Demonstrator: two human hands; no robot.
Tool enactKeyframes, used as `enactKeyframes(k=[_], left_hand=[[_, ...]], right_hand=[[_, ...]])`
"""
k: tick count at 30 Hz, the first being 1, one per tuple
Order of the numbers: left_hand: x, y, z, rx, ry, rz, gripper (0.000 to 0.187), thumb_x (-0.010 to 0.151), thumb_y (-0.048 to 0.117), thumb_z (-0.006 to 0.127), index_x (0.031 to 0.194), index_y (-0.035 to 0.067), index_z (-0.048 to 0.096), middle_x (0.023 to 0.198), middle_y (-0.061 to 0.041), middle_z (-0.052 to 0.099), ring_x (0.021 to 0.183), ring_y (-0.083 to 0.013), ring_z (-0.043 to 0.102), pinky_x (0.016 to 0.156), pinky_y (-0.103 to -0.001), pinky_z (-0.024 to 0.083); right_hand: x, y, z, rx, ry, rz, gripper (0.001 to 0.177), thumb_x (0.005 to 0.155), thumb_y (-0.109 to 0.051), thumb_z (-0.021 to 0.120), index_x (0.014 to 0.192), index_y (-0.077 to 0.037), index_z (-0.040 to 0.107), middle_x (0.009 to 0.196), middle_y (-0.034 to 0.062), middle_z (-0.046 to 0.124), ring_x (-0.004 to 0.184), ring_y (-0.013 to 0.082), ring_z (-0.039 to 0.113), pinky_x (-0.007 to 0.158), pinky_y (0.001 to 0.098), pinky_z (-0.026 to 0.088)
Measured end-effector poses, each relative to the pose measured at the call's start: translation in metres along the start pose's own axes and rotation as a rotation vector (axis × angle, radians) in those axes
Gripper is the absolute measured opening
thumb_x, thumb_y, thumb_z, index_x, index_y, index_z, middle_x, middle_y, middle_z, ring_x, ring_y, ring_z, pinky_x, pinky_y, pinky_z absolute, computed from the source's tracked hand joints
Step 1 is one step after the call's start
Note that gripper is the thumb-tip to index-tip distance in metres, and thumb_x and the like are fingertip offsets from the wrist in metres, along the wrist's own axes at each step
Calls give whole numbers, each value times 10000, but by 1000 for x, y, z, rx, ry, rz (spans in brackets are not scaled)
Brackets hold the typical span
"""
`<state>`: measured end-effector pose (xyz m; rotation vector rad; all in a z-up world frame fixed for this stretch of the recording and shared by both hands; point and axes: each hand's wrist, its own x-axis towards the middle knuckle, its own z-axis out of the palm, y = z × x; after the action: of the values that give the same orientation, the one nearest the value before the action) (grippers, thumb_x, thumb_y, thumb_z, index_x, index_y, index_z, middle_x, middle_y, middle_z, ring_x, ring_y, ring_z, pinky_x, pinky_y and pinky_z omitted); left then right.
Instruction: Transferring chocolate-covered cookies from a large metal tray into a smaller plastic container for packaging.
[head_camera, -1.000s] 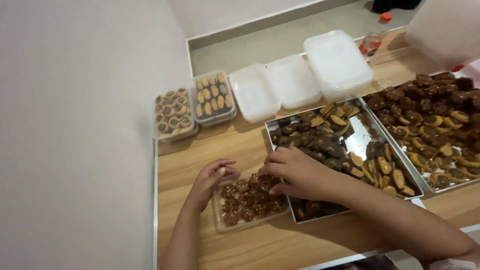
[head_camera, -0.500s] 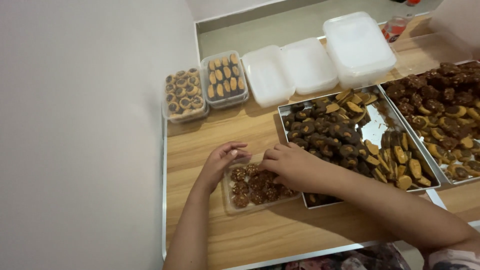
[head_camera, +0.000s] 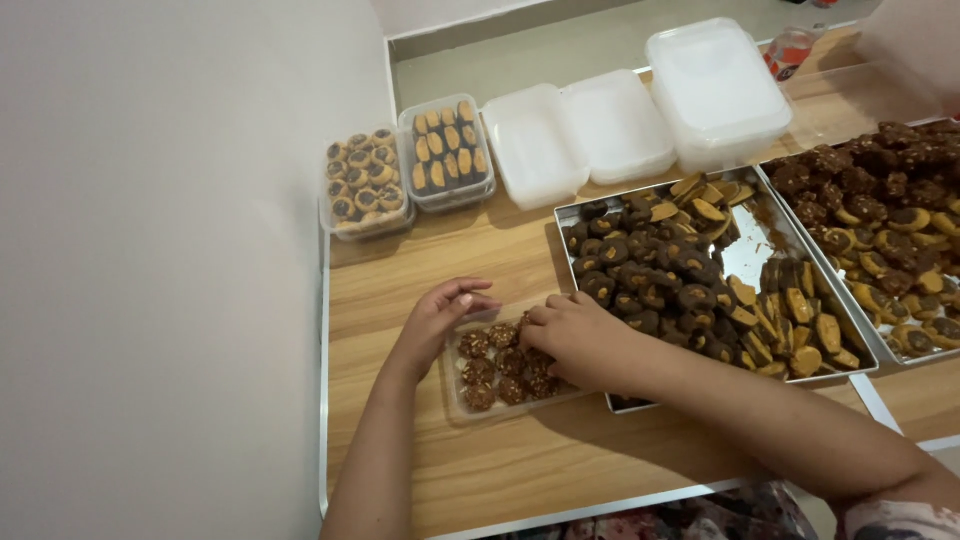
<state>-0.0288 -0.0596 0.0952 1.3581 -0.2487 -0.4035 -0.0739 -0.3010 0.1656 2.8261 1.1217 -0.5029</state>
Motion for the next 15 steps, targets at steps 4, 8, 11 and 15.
enactKeyframes(k=[4,8,11,15], left_hand=[[5,-9,-5,-11,-7,3,440,1000,244,584,1359,-3,641,1111,-226,761,1096,-288,718,1017,-442,537],[1,-4,-4,-18,-8,-5,450,992,254,594,1363,2,635,1107,-229,764,1084,-284,723,1015,-446,544],[0,1,-1,12,-6,-6,473,977,290,599,1357,10,639,1112,-212,764,1089,-255,712,1024,-434,535],[-1,1,1,1,9,-24,476,980,264,575,1357,-21,633,1122,-257,760,1101,-300,710,1034,-465,534]], right_hand=[[0,2,4,-50,29,27,434,866,-305,778,1258,-195,628,1262,20,624,1170,247,536,966,458,391],[-2,3,10,-30,68,28,446,865,-282,788,1269,-185,625,1274,36,618,1165,256,534,973,453,392],[-4,3,11,-25,85,24,428,873,-273,783,1262,-179,633,1258,45,621,1156,260,537,960,458,387],[-13,7,0,34,125,16,443,866,-307,786,1260,-173,636,1263,43,622,1158,257,535,976,459,384]])
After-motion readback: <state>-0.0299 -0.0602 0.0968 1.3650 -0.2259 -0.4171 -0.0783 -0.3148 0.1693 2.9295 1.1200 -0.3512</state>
